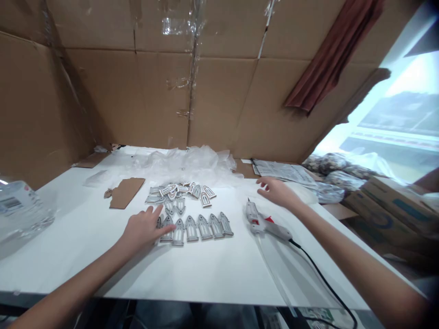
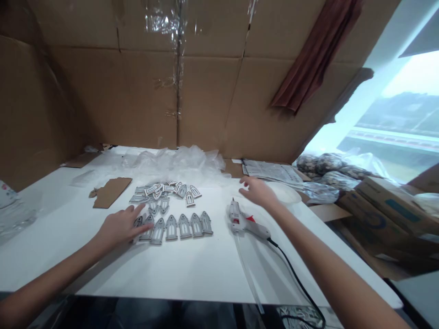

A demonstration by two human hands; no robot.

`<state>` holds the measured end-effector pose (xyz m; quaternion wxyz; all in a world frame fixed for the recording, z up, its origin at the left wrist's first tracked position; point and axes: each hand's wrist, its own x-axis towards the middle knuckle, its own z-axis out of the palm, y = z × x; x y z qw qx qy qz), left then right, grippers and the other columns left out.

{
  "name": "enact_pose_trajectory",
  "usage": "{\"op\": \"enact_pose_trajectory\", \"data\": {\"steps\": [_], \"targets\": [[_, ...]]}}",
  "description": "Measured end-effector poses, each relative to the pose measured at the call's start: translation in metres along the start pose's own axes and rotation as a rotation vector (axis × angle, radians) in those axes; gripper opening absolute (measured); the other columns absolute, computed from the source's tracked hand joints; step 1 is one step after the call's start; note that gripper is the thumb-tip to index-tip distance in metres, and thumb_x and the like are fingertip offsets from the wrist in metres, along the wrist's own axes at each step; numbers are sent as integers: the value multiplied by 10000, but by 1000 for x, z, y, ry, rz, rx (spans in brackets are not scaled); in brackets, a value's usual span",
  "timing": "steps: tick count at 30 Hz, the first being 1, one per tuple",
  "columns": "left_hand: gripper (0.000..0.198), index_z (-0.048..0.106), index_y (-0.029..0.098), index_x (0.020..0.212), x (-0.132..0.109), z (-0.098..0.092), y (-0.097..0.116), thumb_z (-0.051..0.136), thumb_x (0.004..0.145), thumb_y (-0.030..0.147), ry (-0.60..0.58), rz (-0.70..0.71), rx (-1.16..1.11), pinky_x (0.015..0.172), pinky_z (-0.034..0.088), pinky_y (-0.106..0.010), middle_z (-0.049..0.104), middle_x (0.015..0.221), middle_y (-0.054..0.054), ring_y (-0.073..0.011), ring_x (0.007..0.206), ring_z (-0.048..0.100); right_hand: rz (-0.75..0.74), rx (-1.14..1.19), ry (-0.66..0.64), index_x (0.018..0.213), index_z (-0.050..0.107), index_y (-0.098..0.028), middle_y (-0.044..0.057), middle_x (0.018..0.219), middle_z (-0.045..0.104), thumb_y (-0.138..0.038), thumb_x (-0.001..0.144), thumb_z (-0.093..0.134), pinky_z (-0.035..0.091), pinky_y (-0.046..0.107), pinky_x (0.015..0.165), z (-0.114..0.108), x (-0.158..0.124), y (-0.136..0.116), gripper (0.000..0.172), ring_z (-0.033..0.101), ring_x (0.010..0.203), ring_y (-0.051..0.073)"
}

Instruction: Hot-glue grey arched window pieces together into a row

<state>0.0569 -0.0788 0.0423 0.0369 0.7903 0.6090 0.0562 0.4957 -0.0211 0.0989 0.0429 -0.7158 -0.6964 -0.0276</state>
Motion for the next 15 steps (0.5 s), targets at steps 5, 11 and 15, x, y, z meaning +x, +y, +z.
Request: {"op": "enact_pose_trajectory", "data": {"steps": [5,11,15], "targets": [[506,615,236,1100,18,-11,-12,263,972,576,172,29,-152,670,386,-281,659,1062,-51,-222,891,632,306,-56,-33,1170,600,-165,77,1162,622,-367,945,580,539,405,855,8,27,96,303,624,991,197],[412,579,209,817,24,0,-16,322,987,483,283,110,-333,683,376,-243,649,889,-6,-157,792,586,437,-59,-138,1206,590,-176,86,1209,608,-359,944,585,545,409,861,23,40,149,319,622,1015,203],[381,528,196,741,23,10,-18,359,990,430,310,148,-389,670,365,-239,597,779,1,-143,723,542,423,-43,-167,1225,578,-169,89,1219,602,-359,939,594,544,418,863,33,50,159,343,621,1027,211]]}}
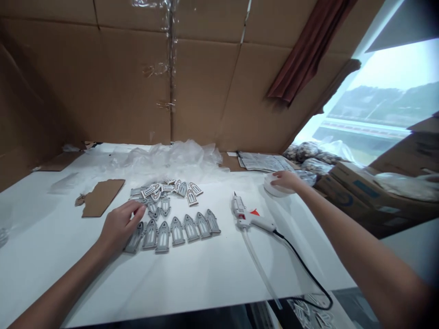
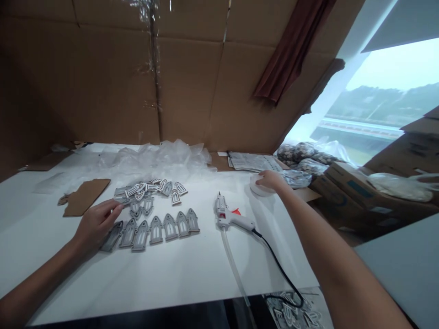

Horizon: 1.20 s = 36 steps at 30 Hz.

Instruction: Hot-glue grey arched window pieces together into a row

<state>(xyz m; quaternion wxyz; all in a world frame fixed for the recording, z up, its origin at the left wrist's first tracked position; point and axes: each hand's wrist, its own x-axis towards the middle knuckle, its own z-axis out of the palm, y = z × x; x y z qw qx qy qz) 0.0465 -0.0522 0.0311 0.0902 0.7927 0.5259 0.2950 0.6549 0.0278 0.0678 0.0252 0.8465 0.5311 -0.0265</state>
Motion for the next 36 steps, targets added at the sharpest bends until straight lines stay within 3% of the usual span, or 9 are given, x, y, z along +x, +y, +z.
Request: {"op": "enact_pose_trajectory", "data": {"steps": [8,25,29,36], "targets": [[379,467,195,675,-6,9,-7,378,984,396,4,53,-50,648,358,-253,506,657,8,-138,629,486,-50,8,-13,1204,590,-168,85,1209,607,-354,940,593,542,417,866,-1,4,2,323,620,1026,210],[419,560,196,667,0,11,-11,379,966,426,58,116,-116,620,429,-245,570,623,-3,-156,610,536,-62,197,126,1178,603,-167,79,1187,619,-356,944,587,545,406,857,-24,-25,4,302,626,1004,202],[422,608,193,675,13,-16,7,387,958,416,129,200,-129,633,466,-255,624,666,-40,-177,651,581,-31,290,136,1178,604,-169,78,1188,618,-358,943,587,546,402,853,-28,-29,5,302,627,1001,201],[201,666,241,824,15,-105,56,493,925,256,424,526,-205,667,512,-276,695,828,-38,-205,771,659,20,570,182,1193,592,-159,80,1171,620,-354,941,592,556,395,826,-35,-37,8,319,633,976,196]]}}
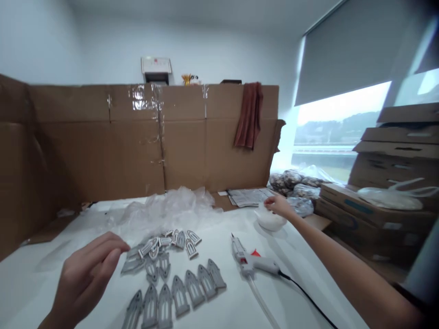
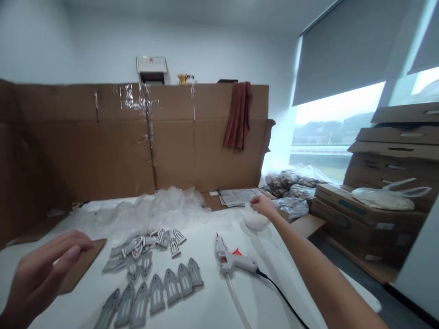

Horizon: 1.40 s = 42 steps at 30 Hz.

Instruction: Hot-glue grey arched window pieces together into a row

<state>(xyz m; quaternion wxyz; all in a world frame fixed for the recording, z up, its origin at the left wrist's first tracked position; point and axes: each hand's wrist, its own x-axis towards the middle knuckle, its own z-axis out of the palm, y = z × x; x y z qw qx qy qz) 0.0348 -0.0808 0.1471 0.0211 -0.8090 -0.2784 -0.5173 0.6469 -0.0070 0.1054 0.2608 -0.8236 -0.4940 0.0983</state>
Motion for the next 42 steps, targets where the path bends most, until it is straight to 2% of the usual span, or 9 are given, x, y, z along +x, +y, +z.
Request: {"op": "enact_pose_trajectory", "data": {"steps": [3,5,7,11,15,19,22,34,42], "targets": [[172,686,277,850,-1,-14,6,522,904,270,127,33,20,604,520,-272,699,845,-18,-191,694,652,32,117,15,1203,586,-161,83,1180,616,-354,941,591,554,401,832,-1,-4,0,325,632,985,198],[166,694,275,825,-9,-12,3,542,893,286,134,22,27,578,514,-257,704,823,-10,-179,658,648,45,173,22,1211,582,-160,85,1187,613,-357,941,592,552,407,838,-1,-8,2,334,630,993,201],[207,687,248,774,-19,-1,-2,533,901,304,110,-60,14,630,520,-257,705,809,-22,-186,701,658,57,213,29,1217,579,-160,86,1195,610,-359,941,592,550,411,844,0,-12,5,341,628,1001,204],[283,657,207,704,-37,31,-10,516,924,315,-34,-125,-55,614,490,-230,657,690,-18,-156,624,616,85,277,57,1226,575,-162,88,1206,605,-361,940,592,548,417,851,4,-15,13,349,625,1013,209],[297,640,180,728,-52,59,-21,482,954,289,-177,-147,-164,640,468,-227,663,730,-30,-155,672,620,105,364,101,1224,576,-161,88,1205,606,-357,939,594,549,416,849,8,-12,17,346,625,1012,209],[312,602,170,734,-66,79,-32,459,978,301,-246,-252,-238,670,430,-243,631,720,-25,-152,677,588,132,428,120,1222,576,-161,87,1201,607,-356,939,594,551,413,844,14,-7,18,344,627,1006,207],[324,588,171,728,-75,88,-37,453,986,314,-303,-272,-266,679,413,-247,598,699,-15,-149,669,568,160,445,107,1227,574,-162,87,1202,607,-357,940,593,551,413,844,18,-3,18,348,627,1006,207],[334,593,174,739,-90,94,-40,441,991,331,-390,-282,-268,657,399,-251,574,687,-8,-145,647,542,190,394,54,1216,579,-156,87,1188,612,-355,939,596,554,403,833,28,-4,18,341,631,991,202],[355,586,172,711,-89,96,-33,434,986,339,-403,-282,-253,618,406,-242,554,646,-7,-142,611,521,188,194,-14,1184,591,-152,75,1136,628,-349,941,595,565,371,787,30,-8,16,313,640,934,182]]}}
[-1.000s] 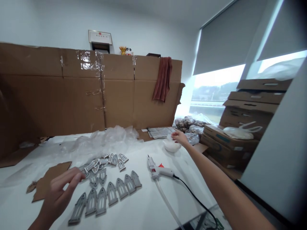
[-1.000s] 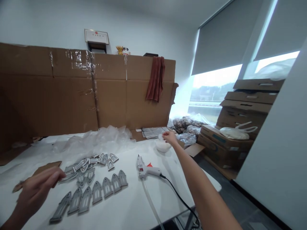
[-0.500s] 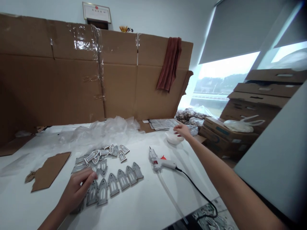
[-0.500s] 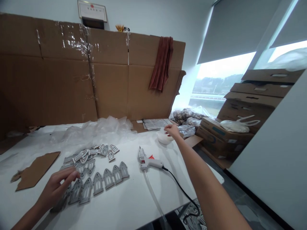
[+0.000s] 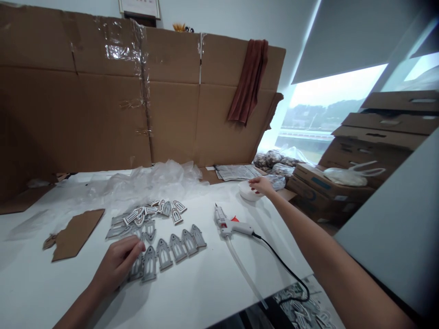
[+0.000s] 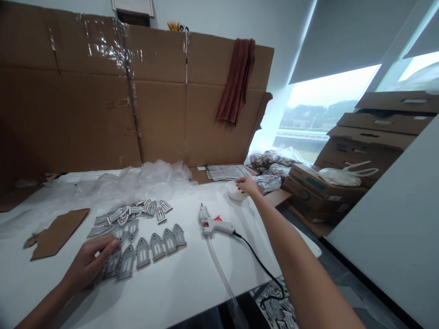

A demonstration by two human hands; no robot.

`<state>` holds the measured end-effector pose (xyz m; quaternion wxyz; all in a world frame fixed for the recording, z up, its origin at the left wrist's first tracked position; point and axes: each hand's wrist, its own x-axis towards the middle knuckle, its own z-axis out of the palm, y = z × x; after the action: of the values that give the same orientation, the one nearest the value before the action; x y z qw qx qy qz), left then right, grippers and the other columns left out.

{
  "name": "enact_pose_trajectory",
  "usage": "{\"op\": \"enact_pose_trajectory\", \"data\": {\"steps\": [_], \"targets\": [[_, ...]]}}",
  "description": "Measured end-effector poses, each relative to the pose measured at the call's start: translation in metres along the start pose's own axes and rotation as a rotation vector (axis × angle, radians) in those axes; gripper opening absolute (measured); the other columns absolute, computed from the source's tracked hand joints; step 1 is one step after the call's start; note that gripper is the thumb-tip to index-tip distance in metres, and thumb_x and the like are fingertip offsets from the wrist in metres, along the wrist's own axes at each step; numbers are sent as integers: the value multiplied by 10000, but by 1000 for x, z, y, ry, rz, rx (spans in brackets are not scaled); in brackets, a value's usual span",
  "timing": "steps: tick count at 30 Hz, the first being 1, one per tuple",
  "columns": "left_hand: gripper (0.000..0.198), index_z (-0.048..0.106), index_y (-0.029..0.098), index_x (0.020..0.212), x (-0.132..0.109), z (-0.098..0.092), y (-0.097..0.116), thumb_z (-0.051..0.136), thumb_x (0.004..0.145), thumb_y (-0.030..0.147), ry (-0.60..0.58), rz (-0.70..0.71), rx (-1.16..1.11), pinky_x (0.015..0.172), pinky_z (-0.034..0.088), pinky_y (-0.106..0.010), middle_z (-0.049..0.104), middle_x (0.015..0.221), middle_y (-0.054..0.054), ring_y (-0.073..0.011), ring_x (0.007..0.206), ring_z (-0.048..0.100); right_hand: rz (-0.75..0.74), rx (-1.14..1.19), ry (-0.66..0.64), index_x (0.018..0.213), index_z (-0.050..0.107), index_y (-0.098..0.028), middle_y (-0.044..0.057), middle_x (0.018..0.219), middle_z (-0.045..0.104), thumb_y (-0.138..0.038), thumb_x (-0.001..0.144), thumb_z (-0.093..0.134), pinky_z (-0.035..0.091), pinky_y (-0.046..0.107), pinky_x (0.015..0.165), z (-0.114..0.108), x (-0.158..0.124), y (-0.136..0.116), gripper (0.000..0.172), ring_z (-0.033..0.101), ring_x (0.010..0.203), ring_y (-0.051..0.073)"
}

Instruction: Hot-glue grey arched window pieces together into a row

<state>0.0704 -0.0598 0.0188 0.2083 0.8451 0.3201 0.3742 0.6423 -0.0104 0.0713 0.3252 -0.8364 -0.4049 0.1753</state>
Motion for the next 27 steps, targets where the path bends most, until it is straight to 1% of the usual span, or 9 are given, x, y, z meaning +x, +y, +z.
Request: {"op": "enact_pose_trajectory", "data": {"steps": [4,8,10,13,17,21,27], "targets": [[366,601,174,703,0,0,4,434,981,345,-6,2,2,595,409,-237,563,638,-10,-143,598,516,0,-151,-72,1199,588,-157,82,1176,617,-356,939,595,556,396,825,3,0,-3,327,632,981,198],[368,607,176,701,0,0,6,435,979,346,-12,1,8,597,413,-238,572,640,-10,-144,595,520,-31,-269,-123,1203,590,-157,82,1196,612,-361,934,601,549,412,847,6,0,-8,338,627,1008,213],[365,608,177,698,0,0,6,444,975,348,-9,-3,13,594,413,-240,569,632,-7,-144,589,518,-50,-309,-117,1203,592,-162,82,1204,609,-358,934,602,546,411,854,7,0,-11,333,624,1018,215],[366,609,177,702,0,0,7,441,974,354,-7,-3,17,593,413,-243,575,637,-10,-146,588,520,-71,-337,-75,1199,598,-172,80,1217,604,-357,930,607,541,405,864,8,0,-12,327,618,1040,221],[373,592,178,720,-1,-1,7,410,987,364,-22,-11,21,604,410,-247,570,646,-12,-149,603,520,-64,-316,-17,1192,601,-168,79,1207,608,-357,930,608,544,400,855,5,0,-12,323,621,1029,218],[343,562,188,748,-2,1,5,409,990,378,-20,-62,12,615,400,-244,561,664,-3,-147,618,523,-14,-235,14,1180,598,-157,76,1156,625,-355,939,596,559,382,811,-1,-3,-12,312,636,962,193],[392,439,204,651,0,4,3,370,990,389,43,-122,4,565,338,-249,443,584,30,-136,539,426,17,-77,55,1169,601,-158,73,1140,629,-350,942,592,563,368,792,-7,-14,-18,298,638,939,183]]}}
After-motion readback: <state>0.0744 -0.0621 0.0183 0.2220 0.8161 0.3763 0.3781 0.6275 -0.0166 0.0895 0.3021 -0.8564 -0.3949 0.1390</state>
